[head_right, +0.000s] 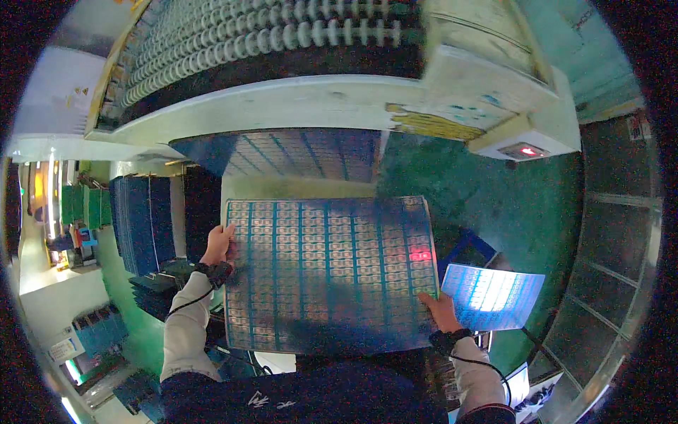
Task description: Picking up large industrial sheets from a stack and feeding them into a processing machine.
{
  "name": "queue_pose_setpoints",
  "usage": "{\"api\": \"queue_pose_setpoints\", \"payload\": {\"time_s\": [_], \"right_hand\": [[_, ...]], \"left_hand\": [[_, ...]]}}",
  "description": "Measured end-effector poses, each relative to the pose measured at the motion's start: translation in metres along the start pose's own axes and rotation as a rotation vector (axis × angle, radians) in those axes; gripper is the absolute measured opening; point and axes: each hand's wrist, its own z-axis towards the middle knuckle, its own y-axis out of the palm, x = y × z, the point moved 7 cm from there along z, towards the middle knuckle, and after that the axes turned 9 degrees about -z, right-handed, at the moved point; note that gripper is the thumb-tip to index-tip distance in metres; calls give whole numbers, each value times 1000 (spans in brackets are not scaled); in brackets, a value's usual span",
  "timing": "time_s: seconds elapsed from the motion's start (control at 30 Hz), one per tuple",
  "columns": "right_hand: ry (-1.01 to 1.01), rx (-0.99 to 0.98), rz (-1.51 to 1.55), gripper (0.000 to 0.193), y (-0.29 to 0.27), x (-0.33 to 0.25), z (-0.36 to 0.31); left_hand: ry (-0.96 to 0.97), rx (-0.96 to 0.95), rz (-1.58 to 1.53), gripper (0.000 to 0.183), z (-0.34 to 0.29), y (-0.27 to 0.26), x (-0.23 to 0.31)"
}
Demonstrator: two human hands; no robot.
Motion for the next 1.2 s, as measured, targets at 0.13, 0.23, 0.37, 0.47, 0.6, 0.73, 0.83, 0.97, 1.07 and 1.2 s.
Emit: {"api": "queue_pose_setpoints", "payload": {"time_s": [0.13,0.23,0.37,0.47,0.6,0.73,0.83,0.97,1.07,1.2], "right_hand": [[-50,63,-7,29,23,-11,7],[63,64,-117,26,36,-38,-7],[84,58,-21,28,59,-30,-2],[100,83,-41,32,65,-17,0],[204,68,-113,26,85,-54,-19],[60,130,-193,28,76,-12,10],[129,170,-295,29,64,8,22],[105,132,-344,55,70,-15,24],[155,49,-365,55,71,-30,31],[81,52,-296,56,57,-25,42]], "left_hand": [[-41,-13,-26,22,30,-26,-33],[-69,-46,16,23,53,-37,-46],[-104,-125,72,27,84,-40,-66],[-95,-212,101,30,109,-36,-70],[-163,-219,85,32,142,-39,-73],[-166,-334,93,35,151,-45,-65],[-82,-472,114,34,120,-60,-54],[-128,-949,497,49,44,-112,-77],[-348,-911,644,54,8,-152,-114],[-438,-664,244,22,-12,-151,-60]]}}
